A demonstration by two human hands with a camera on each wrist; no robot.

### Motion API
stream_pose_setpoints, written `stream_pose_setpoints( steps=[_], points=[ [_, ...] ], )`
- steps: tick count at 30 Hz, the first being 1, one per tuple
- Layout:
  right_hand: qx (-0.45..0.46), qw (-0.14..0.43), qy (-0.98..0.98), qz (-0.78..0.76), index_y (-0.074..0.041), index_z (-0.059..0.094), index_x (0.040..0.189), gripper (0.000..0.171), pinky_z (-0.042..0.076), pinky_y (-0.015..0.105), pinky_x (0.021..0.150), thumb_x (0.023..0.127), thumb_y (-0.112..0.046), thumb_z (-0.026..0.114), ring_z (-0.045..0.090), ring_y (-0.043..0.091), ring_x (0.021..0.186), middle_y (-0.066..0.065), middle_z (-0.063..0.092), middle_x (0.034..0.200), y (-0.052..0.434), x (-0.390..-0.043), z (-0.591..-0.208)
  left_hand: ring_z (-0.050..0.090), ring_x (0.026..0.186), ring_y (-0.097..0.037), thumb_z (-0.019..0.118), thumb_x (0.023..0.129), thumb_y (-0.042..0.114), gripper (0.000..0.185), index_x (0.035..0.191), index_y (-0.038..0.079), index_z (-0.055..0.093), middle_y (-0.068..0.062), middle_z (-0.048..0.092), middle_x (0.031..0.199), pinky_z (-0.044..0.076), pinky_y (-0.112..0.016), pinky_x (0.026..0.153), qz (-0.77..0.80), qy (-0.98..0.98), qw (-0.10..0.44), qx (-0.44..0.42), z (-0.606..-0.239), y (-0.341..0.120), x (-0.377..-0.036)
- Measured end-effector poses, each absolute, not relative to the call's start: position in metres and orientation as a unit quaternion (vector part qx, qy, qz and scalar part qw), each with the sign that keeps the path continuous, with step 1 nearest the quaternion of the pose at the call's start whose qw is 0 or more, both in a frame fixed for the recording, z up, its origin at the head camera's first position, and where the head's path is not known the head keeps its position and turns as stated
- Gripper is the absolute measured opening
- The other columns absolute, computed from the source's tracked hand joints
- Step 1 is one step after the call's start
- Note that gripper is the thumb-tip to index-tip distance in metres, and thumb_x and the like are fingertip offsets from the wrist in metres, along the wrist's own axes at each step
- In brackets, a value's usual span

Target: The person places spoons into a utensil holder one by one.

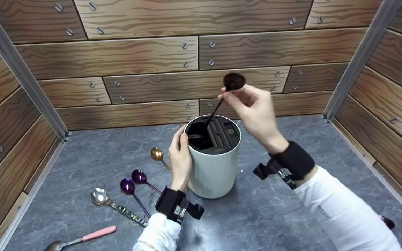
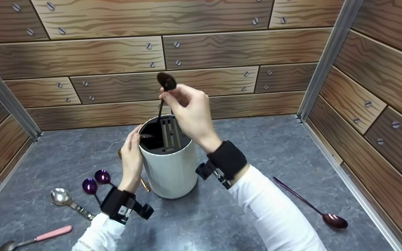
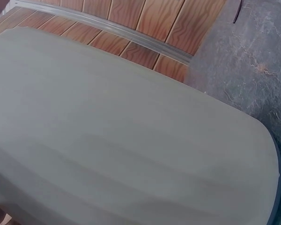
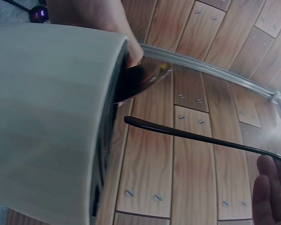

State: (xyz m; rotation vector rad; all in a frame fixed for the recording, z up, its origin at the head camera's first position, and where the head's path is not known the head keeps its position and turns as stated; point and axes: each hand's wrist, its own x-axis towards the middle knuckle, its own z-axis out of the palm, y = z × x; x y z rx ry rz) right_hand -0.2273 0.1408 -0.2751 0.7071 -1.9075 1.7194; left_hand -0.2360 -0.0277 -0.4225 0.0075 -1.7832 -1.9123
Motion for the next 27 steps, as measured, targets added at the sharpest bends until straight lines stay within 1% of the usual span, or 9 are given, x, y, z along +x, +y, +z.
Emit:
stream_pose_setpoints(
  steps=[4, 9, 12, 16, 21, 24, 27],
  points=[
    [0.262, 0.213, -0.715, 0.612, 0.009, 0.076, 0.104, 0.012, 0.063, 0.024, 0.090, 0.095, 0.004, 0.072, 0.078, 0.005, 0.089, 0.000, 0.082, 0.095, 0.138, -0.236, -0.283, 0.063, 0.136, -0.032, 0.046, 0.111, 0.013, 0.036, 0.141, 0.001, 0.063, -0.018, 0.068, 0.142, 0.048, -0.045, 0.118, -0.708, -0.658, 0.256, 0.004, -0.422, -0.027, -0.236],
    [0.261, 0.195, -0.737, 0.593, 0.009, 0.076, 0.103, 0.012, 0.063, 0.021, 0.085, 0.095, 0.001, 0.073, 0.078, 0.001, 0.089, 0.020, 0.081, 0.100, 0.135, -0.242, -0.289, 0.062, 0.137, -0.031, 0.046, 0.111, 0.014, 0.037, 0.141, 0.001, 0.063, -0.016, 0.069, 0.143, 0.048, -0.046, 0.119, -0.707, -0.660, 0.254, 0.007, -0.422, -0.027, -0.235],
    [0.257, 0.186, -0.744, 0.588, 0.009, 0.076, 0.103, 0.013, 0.062, 0.019, 0.083, 0.095, -0.001, 0.073, 0.076, 0.000, 0.087, 0.023, 0.080, 0.101, 0.132, -0.245, -0.291, 0.062, 0.137, -0.031, 0.046, 0.111, 0.014, 0.037, 0.141, 0.001, 0.063, -0.017, 0.069, 0.143, 0.048, -0.046, 0.118, -0.705, -0.661, 0.258, 0.006, -0.422, -0.028, -0.235],
    [0.258, 0.172, -0.762, 0.569, 0.007, 0.077, 0.103, 0.012, 0.061, 0.017, 0.081, 0.095, -0.001, 0.073, 0.074, -0.002, 0.083, 0.022, 0.081, 0.099, 0.128, -0.249, -0.296, 0.063, 0.135, -0.032, 0.047, 0.111, 0.014, 0.036, 0.140, 0.001, 0.064, -0.018, 0.069, 0.141, 0.049, -0.045, 0.116, -0.701, -0.662, 0.265, 0.003, -0.421, -0.029, -0.235],
    [0.263, 0.158, -0.796, 0.522, 0.002, 0.080, 0.104, 0.011, 0.058, 0.014, 0.076, 0.095, -0.004, 0.075, 0.071, -0.004, 0.078, 0.021, 0.081, 0.097, 0.127, -0.253, -0.302, 0.064, 0.135, -0.033, 0.047, 0.111, 0.014, 0.036, 0.140, 0.001, 0.064, -0.019, 0.069, 0.141, 0.049, -0.045, 0.116, -0.696, -0.666, 0.269, -0.001, -0.423, -0.029, -0.236],
    [0.267, 0.155, -0.820, 0.482, -0.002, 0.081, 0.102, 0.010, 0.056, 0.015, 0.075, 0.095, -0.007, 0.076, 0.071, 0.002, 0.080, 0.016, 0.082, 0.097, 0.128, -0.256, -0.306, 0.063, 0.136, -0.033, 0.046, 0.111, 0.014, 0.036, 0.140, 0.000, 0.063, -0.019, 0.069, 0.142, 0.048, -0.047, 0.118, -0.697, -0.667, 0.266, 0.000, -0.423, -0.028, -0.237],
    [0.273, 0.151, -0.840, 0.444, -0.005, 0.082, 0.101, 0.010, 0.056, 0.019, 0.080, 0.094, -0.010, 0.077, 0.075, 0.013, 0.087, 0.012, 0.083, 0.097, 0.130, -0.258, -0.310, 0.063, 0.137, -0.033, 0.046, 0.111, 0.014, 0.036, 0.141, 0.001, 0.063, -0.018, 0.069, 0.142, 0.048, -0.048, 0.118, -0.700, -0.666, 0.260, 0.003, -0.423, -0.027, -0.237]
  ],
)
